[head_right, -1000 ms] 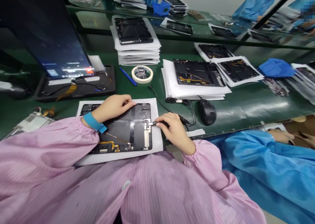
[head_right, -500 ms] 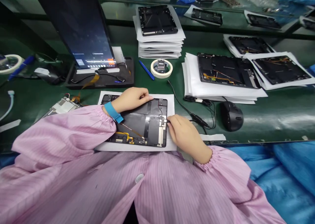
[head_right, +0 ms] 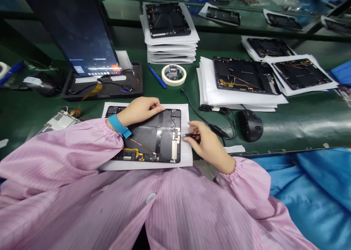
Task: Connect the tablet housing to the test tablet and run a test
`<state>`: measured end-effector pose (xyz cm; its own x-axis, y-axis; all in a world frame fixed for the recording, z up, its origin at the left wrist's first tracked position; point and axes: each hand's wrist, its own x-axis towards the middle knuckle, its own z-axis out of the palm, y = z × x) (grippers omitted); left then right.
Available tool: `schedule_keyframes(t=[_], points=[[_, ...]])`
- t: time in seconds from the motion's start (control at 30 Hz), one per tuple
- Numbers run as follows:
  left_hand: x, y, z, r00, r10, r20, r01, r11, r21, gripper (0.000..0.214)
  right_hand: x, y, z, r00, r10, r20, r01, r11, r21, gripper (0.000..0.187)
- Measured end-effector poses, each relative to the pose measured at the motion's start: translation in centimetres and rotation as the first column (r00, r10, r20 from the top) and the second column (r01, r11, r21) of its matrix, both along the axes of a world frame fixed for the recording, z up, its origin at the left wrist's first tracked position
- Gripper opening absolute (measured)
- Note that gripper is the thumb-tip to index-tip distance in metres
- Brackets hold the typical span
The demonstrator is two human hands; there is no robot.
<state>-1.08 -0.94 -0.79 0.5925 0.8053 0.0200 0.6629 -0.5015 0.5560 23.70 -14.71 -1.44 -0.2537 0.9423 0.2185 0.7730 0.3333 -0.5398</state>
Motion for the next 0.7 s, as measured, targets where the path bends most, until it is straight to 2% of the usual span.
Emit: schedule_keyframes(t=[0.07,0.1,0.17,0.33,0.53,0.7], points=[[0.0,0.0,0.0,1.000,-0.006,-0.011,0.006,1.000,0.004,0.034,0.1,-0.3,0.1,0.998,-0.048,-0.033,0.052,0.991,0.124,0.017],[0.0,0.0,-0.1,1.000,-0.008,-0.019,0.008,1.000,0.004,0.035,0.1,-0.4,0.2,0.999,-0.036,-0.014,0.038,0.982,0.185,0.011],[-0.1,0.1,-0.1,0.999,-0.009,-0.031,0.009,1.000,0.002,0.036,-0.1,-0.6,0.5,0.998,0.027,0.051,-0.039,0.967,0.253,0.014],[-0.1,0.1,-0.2,0.999,-0.008,-0.042,0.008,1.000,0.005,0.037,-0.1,-0.4,0.8,0.981,0.094,0.169,-0.131,0.966,0.224,0.022],[-0.1,0.0,-0.1,0.999,-0.007,-0.039,0.007,1.000,0.007,0.037,-0.4,-0.2,0.3,0.973,0.073,0.220,-0.133,0.953,0.272,0.018],[0.0,0.0,0.0,0.999,-0.003,-0.037,0.003,1.000,0.016,0.034,-1.1,-0.2,-0.3,0.982,0.047,0.180,-0.101,0.949,0.300,0.019]])
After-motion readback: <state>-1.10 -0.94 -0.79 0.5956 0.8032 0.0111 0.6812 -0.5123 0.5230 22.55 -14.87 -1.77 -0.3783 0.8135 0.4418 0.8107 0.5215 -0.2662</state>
